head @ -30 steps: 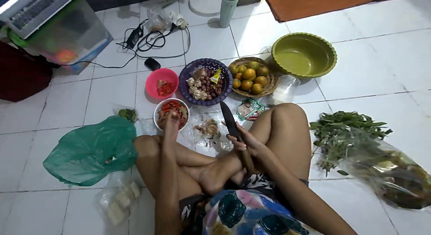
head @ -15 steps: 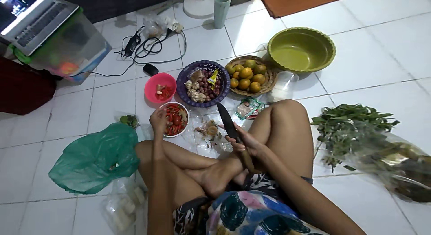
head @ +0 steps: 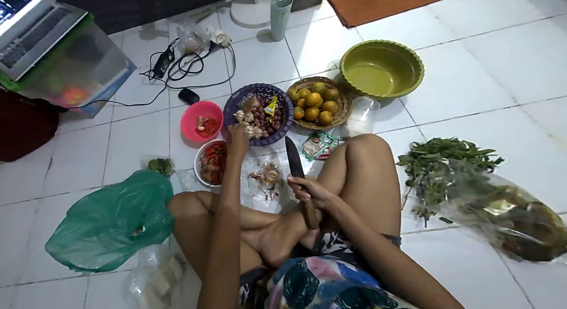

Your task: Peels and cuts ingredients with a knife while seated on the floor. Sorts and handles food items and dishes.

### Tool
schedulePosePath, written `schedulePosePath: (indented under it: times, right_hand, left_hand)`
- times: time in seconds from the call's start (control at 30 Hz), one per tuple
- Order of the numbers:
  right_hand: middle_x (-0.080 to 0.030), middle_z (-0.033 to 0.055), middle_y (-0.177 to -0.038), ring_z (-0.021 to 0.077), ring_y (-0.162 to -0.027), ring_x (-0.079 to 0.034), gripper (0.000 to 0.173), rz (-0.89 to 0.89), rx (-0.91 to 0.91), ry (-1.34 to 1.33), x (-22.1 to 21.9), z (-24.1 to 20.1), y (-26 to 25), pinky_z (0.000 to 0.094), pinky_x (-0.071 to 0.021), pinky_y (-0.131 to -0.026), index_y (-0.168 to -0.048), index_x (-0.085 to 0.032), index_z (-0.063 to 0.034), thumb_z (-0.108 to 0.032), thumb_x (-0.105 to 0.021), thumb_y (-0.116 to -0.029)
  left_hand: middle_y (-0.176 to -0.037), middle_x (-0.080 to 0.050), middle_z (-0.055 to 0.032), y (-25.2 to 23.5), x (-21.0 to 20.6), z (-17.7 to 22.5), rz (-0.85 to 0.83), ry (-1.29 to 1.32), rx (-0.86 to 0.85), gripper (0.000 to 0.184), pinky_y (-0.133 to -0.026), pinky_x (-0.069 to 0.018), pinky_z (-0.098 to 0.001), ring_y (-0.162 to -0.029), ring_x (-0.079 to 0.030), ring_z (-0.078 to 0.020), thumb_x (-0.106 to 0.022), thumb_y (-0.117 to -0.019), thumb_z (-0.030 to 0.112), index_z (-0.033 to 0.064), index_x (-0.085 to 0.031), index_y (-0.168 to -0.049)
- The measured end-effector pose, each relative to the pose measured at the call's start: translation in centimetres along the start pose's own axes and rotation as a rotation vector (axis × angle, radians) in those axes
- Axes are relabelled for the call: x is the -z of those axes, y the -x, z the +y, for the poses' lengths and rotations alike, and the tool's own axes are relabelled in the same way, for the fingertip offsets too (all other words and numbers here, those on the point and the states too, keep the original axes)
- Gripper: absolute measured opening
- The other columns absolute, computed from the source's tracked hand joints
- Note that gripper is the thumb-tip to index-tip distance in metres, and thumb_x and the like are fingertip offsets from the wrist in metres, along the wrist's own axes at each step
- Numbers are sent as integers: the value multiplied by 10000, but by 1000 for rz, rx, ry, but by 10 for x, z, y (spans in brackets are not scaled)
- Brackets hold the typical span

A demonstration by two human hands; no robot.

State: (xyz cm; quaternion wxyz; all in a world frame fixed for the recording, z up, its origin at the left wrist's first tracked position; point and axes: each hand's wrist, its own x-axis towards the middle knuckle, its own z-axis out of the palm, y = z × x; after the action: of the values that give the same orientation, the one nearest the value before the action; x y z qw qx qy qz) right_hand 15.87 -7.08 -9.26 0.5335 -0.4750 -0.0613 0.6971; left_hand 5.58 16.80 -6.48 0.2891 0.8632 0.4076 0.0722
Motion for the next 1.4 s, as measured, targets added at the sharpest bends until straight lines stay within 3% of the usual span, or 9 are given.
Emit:
schedulePosePath:
  times: [0.33,0.5,0.67,0.77,0.93,1.0,1.1,1.2,1.4]
  right_hand:
    - [-440,-71,-535,11,-407,-408,149,155,76,110,-9,6,-3,157,-386,-427,-898,-499,-90,13,-560,-986]
    - [-656,-28,-823,-16,-471,-457,214,36,77,135,-8,6,-5,147,-423,-459,-1146,-576,-11,45,-481,-963]
    - [-672,-15,-824,-24,-444,-434,216,3,53,61,-6,5,-6,138,-402,-444,-1174,-577,-1,-11,-421,-1026]
    - [-661,-20,-806,-25,-454,-437,240,5,70,17,-4,6,-6,136,-404,-456,-1215,-569,7,-19,-404,-1042]
    - [-700,58,-846,89,-494,-569,465,-20,18,-2,-9,3,-6,242,-524,-510,-1564,-357,-97,-193,-247,-1122]
    - [-687,48,-788,73,-438,-517,481,-50,-17,25,-11,1,-5,221,-475,-448,-1592,-322,-149,-241,-234,-1129]
    - [-647,-11,-747,7,-403,-416,427,-101,-46,103,-10,1,-2,163,-389,-401,-1518,-423,-124,-237,-321,-1119]
    - [-613,-46,-727,-10,-407,-409,335,-101,-5,195,-11,5,-1,153,-392,-404,-1358,-557,-38,-169,-497,-1056]
    - [-571,-53,-674,-3,-418,-418,333,43,77,345,-38,13,10,166,-394,-416,-1245,-571,-15,-151,-673,-958]
  left_hand:
    - [-1339,-561,-333,-51,3,-9,-6,-251,166,305,-1079,-386,-633,-1319,-466,-521,-604,-956,-10,-112,-620,-1243]
    - [-1255,-634,-315,-74,11,-19,-138,-138,64,302,-1094,-399,-599,-1263,-552,-480,-572,-1024,118,-86,-661,-1227]
    - [-1400,-522,-319,-68,-19,-16,-376,-78,47,528,-1110,-386,-604,-1322,-488,-483,-820,-852,107,-66,-607,-1303]
    - [-1342,-553,-341,-62,-17,-28,-237,34,-46,446,-1093,-402,-603,-1276,-519,-497,-782,-818,-59,-97,-634,-1237]
    - [-1363,-573,-254,-35,40,-35,32,517,187,492,-994,-501,-508,-1193,-593,-365,-652,-1002,216,8,-500,-1421]
    - [-1299,-580,-209,-17,59,-35,117,684,243,441,-946,-512,-422,-1102,-599,-255,-528,-1065,297,-4,-497,-1385]
    - [-945,-574,-67,32,60,-25,77,621,298,413,-700,-501,-265,-757,-557,-84,-357,-1109,278,-47,-531,-1295]
    - [-1100,-636,-239,85,31,-8,-98,532,414,416,-862,-511,-377,-920,-617,-223,-437,-1099,207,-128,-518,-1331]
    - [-1149,-618,-230,155,-33,36,-283,706,490,457,-818,-494,-354,-907,-596,-201,-318,-1130,262,-97,-416,-1395]
